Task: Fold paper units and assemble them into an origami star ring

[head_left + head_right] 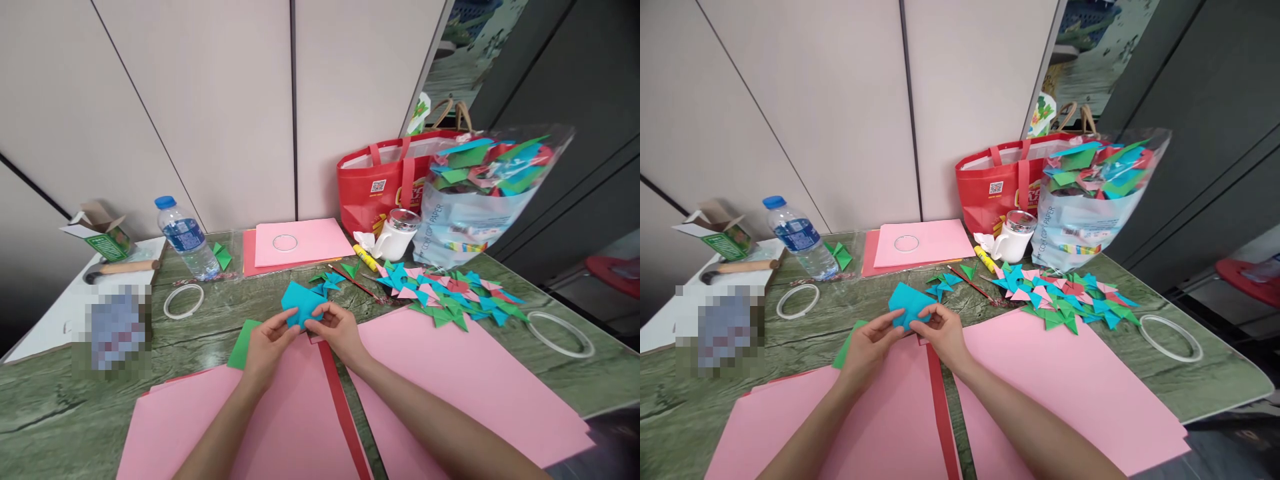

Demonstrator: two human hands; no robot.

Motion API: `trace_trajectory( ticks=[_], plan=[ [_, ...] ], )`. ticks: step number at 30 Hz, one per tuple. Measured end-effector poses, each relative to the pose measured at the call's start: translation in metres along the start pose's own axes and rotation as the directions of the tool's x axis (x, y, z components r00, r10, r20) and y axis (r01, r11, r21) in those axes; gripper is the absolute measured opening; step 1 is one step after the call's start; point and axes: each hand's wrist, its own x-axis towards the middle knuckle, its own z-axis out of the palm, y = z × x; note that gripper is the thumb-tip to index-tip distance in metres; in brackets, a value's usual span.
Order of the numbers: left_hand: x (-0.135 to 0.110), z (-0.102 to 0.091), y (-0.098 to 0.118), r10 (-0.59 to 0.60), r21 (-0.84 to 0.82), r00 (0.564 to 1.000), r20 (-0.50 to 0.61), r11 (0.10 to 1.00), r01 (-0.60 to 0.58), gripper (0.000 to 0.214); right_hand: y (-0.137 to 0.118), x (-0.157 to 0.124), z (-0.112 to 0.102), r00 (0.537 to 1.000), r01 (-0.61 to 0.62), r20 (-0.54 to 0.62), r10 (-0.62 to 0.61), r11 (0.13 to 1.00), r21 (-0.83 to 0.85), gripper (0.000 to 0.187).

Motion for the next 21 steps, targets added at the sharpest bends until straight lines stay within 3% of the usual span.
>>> trace_trajectory(
  ticks=[10,21],
  plan=[
    [-0.0037,0.0093,-0.0006,-0.007,-0.072,0.996,-0.091,0.997,0.0,0.039,-0.0018,-0.0023,0.0018,1.0,0.015,-0.011,-0.015,1.0,-0.006,0.027],
    [-0.0044,0.0104,-0.004,0.034,-0.082,0.996,-0.087,0.996,-0.042,0.035,-0.0063,-0.0049,0.0023,0.998,0.055,-0.007,-0.055,0.996,-0.077,0.016]
  ],
)
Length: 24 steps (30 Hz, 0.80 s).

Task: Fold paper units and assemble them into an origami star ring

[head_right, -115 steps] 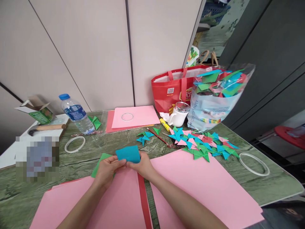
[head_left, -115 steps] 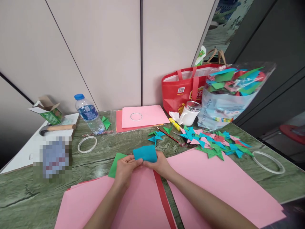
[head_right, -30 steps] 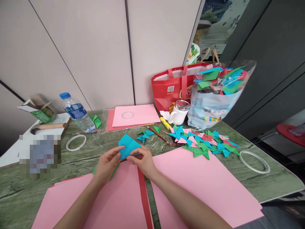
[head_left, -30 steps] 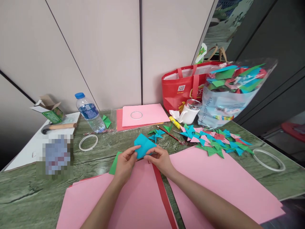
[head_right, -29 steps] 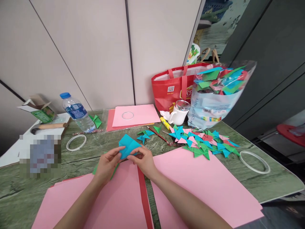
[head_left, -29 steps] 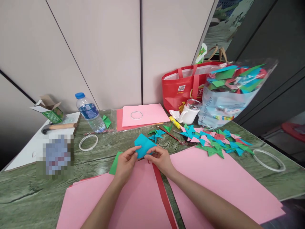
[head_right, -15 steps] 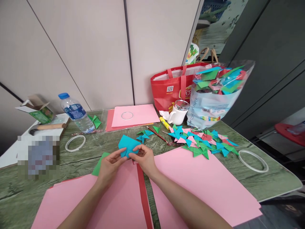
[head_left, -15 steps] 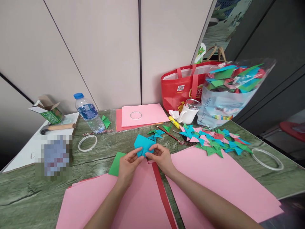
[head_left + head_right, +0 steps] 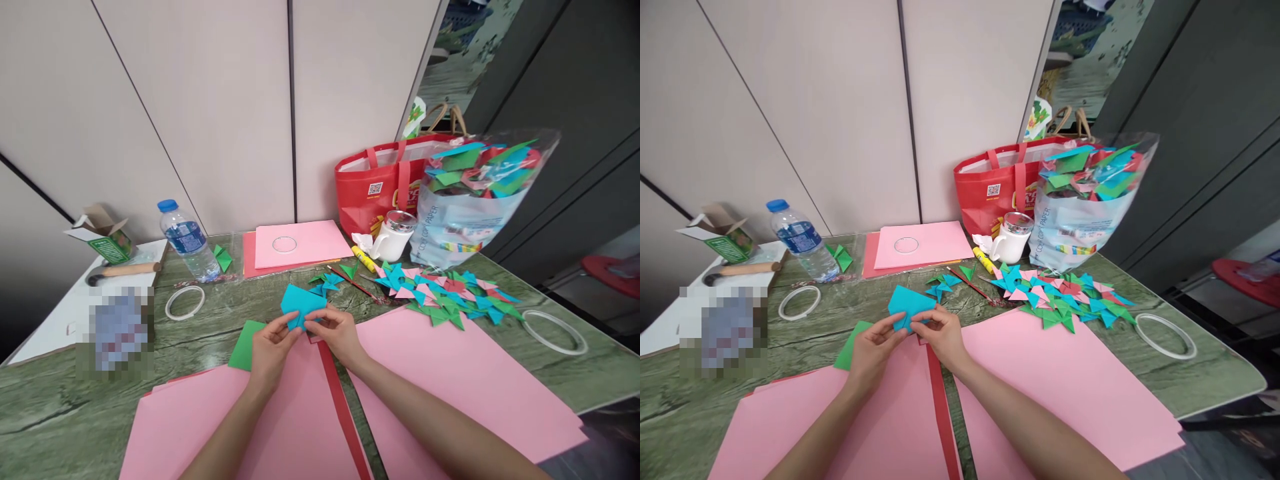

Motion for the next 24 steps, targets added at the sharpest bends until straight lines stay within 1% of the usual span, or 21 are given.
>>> trace_trajectory(
  ticks=[4,7,11,14,20,24],
  plan=[
    [0.0,-0.0005,-0.0013,0.023,0.053,1.0,0.0,0.998,-0.023,0.031,0.0008,0.0001,-0.0001,1.0,0.025,-0.015,-0.026,0.999,-0.022,0.015],
    [-0.0007,-0.0008,-0.0014,0.012,0.104,1.0,-0.005,0.994,-0.011,0.026,0.0003,0.0001,0.0004,0.999,0.034,-0.026,-0.035,0.999,-0.034,0.015],
    [-0.0014,-0.0007,-0.001,0.008,0.098,1.0,-0.011,0.995,-0.006,0.024,0.0005,0.0006,0.0013,0.998,0.051,-0.03,-0.053,0.997,-0.051,0.013],
    [-0.0015,-0.0006,-0.001,0.017,0.106,1.0,-0.02,0.994,-0.014,0.023,0.0031,0.0013,0.001,0.999,0.034,-0.023,-0.034,0.999,-0.026,0.016],
    [-0.0016,-0.0005,-0.0012,0.02,0.112,0.999,-0.027,0.994,-0.017,0.023,0.0091,0.0029,-0.0005,0.999,0.006,0.041,-0.007,1.0,0.024,0.021],
    [-0.002,-0.0002,-0.0022,0.029,0.114,0.999,-0.025,0.993,-0.026,0.025,0.0071,0.0032,0.0011,0.995,-0.038,0.1,0.026,0.992,0.12,0.035]
  ],
)
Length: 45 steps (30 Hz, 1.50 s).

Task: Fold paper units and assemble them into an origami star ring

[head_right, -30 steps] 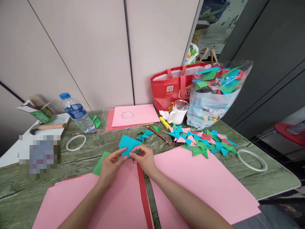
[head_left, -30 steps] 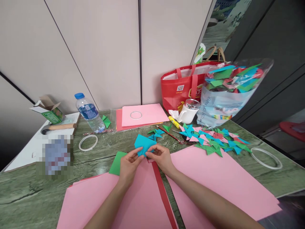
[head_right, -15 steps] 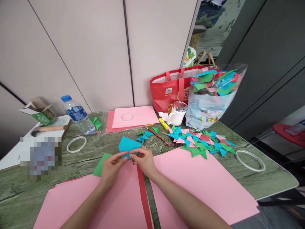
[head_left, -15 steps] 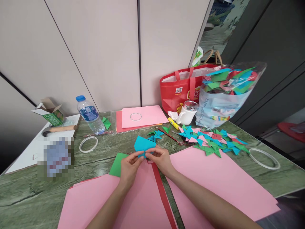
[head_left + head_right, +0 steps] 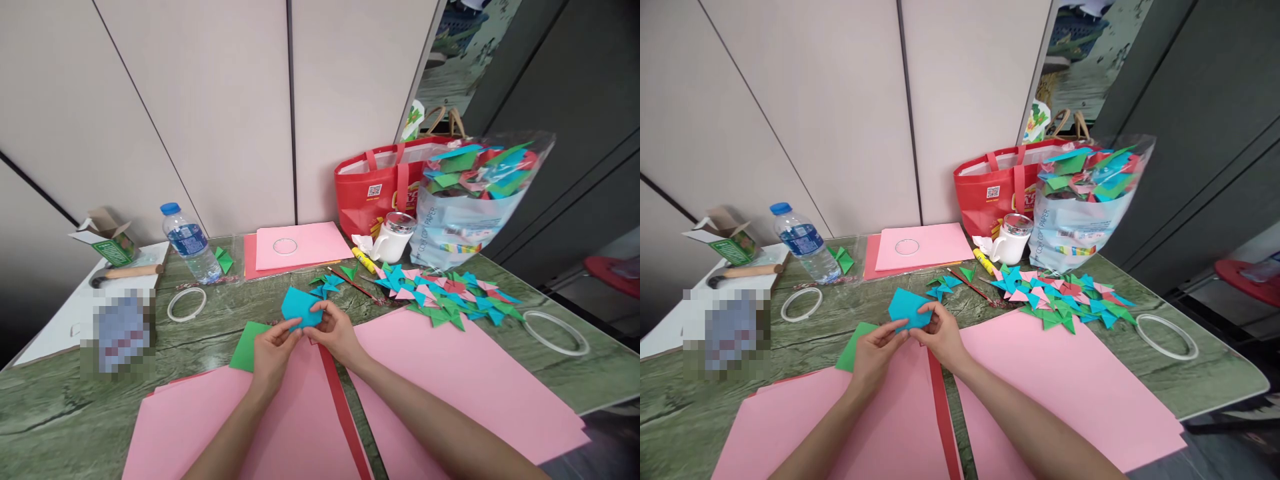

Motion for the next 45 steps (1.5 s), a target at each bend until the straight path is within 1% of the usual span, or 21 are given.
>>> trace_trajectory(
  ticks=[3,5,7,11,14,19,22,25,29,36,38,42,45],
  plan=[
    [-0.001,0.0,0.0,0.024,-0.005,1.0,-0.002,1.0,-0.024,0.024,-0.004,0.0,0.002,0.999,-0.036,0.002,0.036,0.998,0.05,0.044],
    [-0.001,0.001,0.0,0.031,0.001,0.999,-0.009,1.0,-0.031,0.024,-0.005,0.0,0.002,0.999,-0.044,-0.004,0.045,0.996,0.082,0.046],
    [-0.002,0.001,0.001,0.029,0.017,0.999,-0.015,0.999,-0.029,0.024,-0.005,0.0,0.002,0.999,-0.034,-0.019,0.036,0.995,0.089,0.043],
    [-0.002,0.0,0.001,0.029,0.026,0.999,-0.025,0.999,-0.028,0.024,0.0,0.0,0.0,0.998,-0.017,-0.053,0.018,1.0,0.02,0.035],
    [-0.001,0.0,-0.001,0.026,0.006,0.999,-0.041,1.0,-0.026,0.024,0.002,0.0,0.0,0.998,-0.014,-0.054,0.014,1.0,-0.005,0.028],
    [-0.001,0.0,-0.002,0.065,0.029,0.997,-0.045,0.998,-0.064,0.019,0.004,-0.001,0.0,0.995,0.093,-0.037,-0.096,0.992,-0.09,0.022],
    [-0.002,0.0,-0.002,0.087,0.057,0.996,-0.035,0.995,-0.085,0.017,0.005,-0.002,0.0,0.993,0.104,-0.049,-0.11,0.988,-0.111,0.021],
    [-0.002,0.0,-0.001,0.081,0.065,0.996,-0.031,0.995,-0.079,0.02,0.005,-0.002,0.001,0.996,0.066,-0.058,-0.069,0.996,-0.055,0.022],
    [0.0,0.0,0.001,0.052,0.052,0.998,-0.025,0.997,-0.051,0.023,0.004,0.001,0.0,0.998,0.006,-0.063,-0.002,0.997,0.074,0.029],
    [0.003,-0.003,0.003,0.014,0.027,0.999,-0.035,1.0,-0.013,0.029,0.002,0.005,-0.003,0.995,0.034,-0.1,-0.014,0.979,0.2,0.03],
    [0.004,-0.004,0.003,0.0,0.016,0.999,-0.037,1.0,0.0,0.029,0.001,0.005,-0.003,0.996,0.029,-0.091,-0.01,0.976,0.215,0.03],
    [0.006,-0.006,0.003,-0.022,0.008,1.0,-0.01,1.0,0.022,0.028,0.002,0.006,-0.003,0.997,0.01,-0.077,0.004,0.984,0.18,0.029],
    [0.008,-0.009,0.002,-0.024,0.008,1.0,0.008,1.0,0.024,0.028,0.003,0.007,-0.004,0.995,0.01,-0.104,0.007,0.986,0.168,0.026]
  ],
)
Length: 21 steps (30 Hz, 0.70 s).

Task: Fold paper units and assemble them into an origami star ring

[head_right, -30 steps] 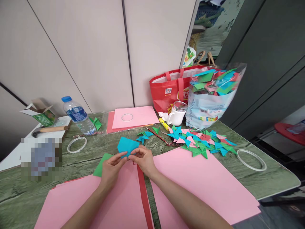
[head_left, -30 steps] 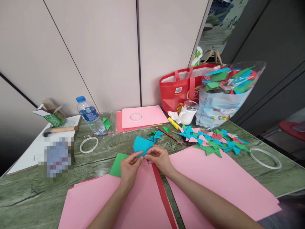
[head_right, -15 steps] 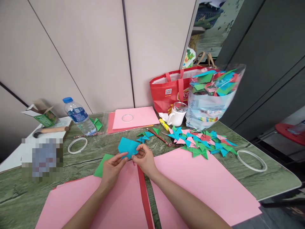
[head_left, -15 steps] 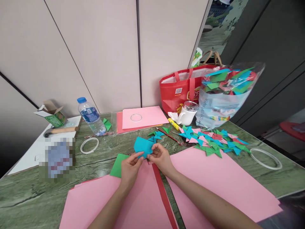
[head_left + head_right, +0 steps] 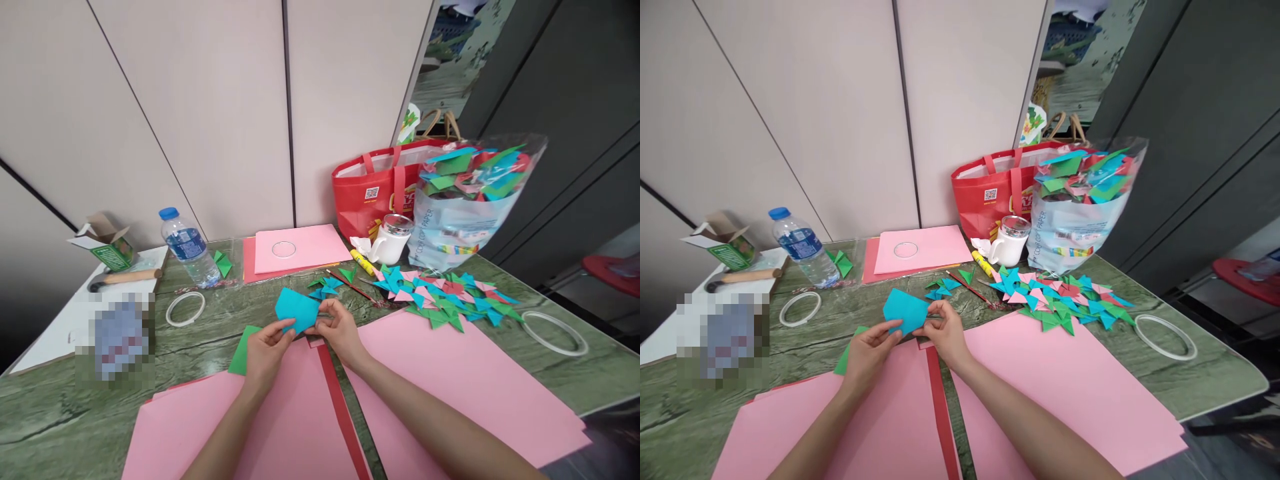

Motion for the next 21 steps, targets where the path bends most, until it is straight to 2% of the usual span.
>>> trace_trajectory(
  ticks=[5,9,13,16,19,21],
  plan=[
    [0.0053,-0.0063,-0.0003,0.009,0.04,0.998,0.058,0.999,-0.012,0.027,0.0001,0.0028,-0.0036,0.995,0.067,-0.077,-0.07,0.997,-0.032,0.014],
    [0.0057,-0.0073,0.0009,-0.015,0.07,0.995,0.094,0.998,0.008,0.025,0.0029,0.0037,-0.0077,0.997,0.062,-0.03,-0.067,0.988,-0.14,0.015],
    [0.0064,-0.0066,0.0013,0.051,-0.03,0.997,0.056,0.998,-0.05,0.028,0.006,0.0025,-0.0088,0.996,0.076,0.059,-0.062,0.961,-0.264,0.006],
    [0.0071,-0.0065,0.0016,0.118,-0.089,0.993,-0.015,0.989,-0.119,0.038,0.0069,0.0009,-0.0081,0.992,0.09,0.115,-0.053,0.932,-0.351,0.009],
    [0.0067,-0.0064,0.0019,0.153,-0.086,0.985,-0.08,0.983,-0.16,0.046,0.007,-0.0002,-0.0071,0.992,0.084,0.119,-0.045,0.934,-0.348,0.01],
    [0.0057,-0.006,0.0017,0.158,-0.078,0.987,-0.034,0.984,-0.16,0.048,0.0067,-0.0007,-0.0063,0.994,0.082,0.094,-0.055,0.947,-0.312,0.012]
  ],
)
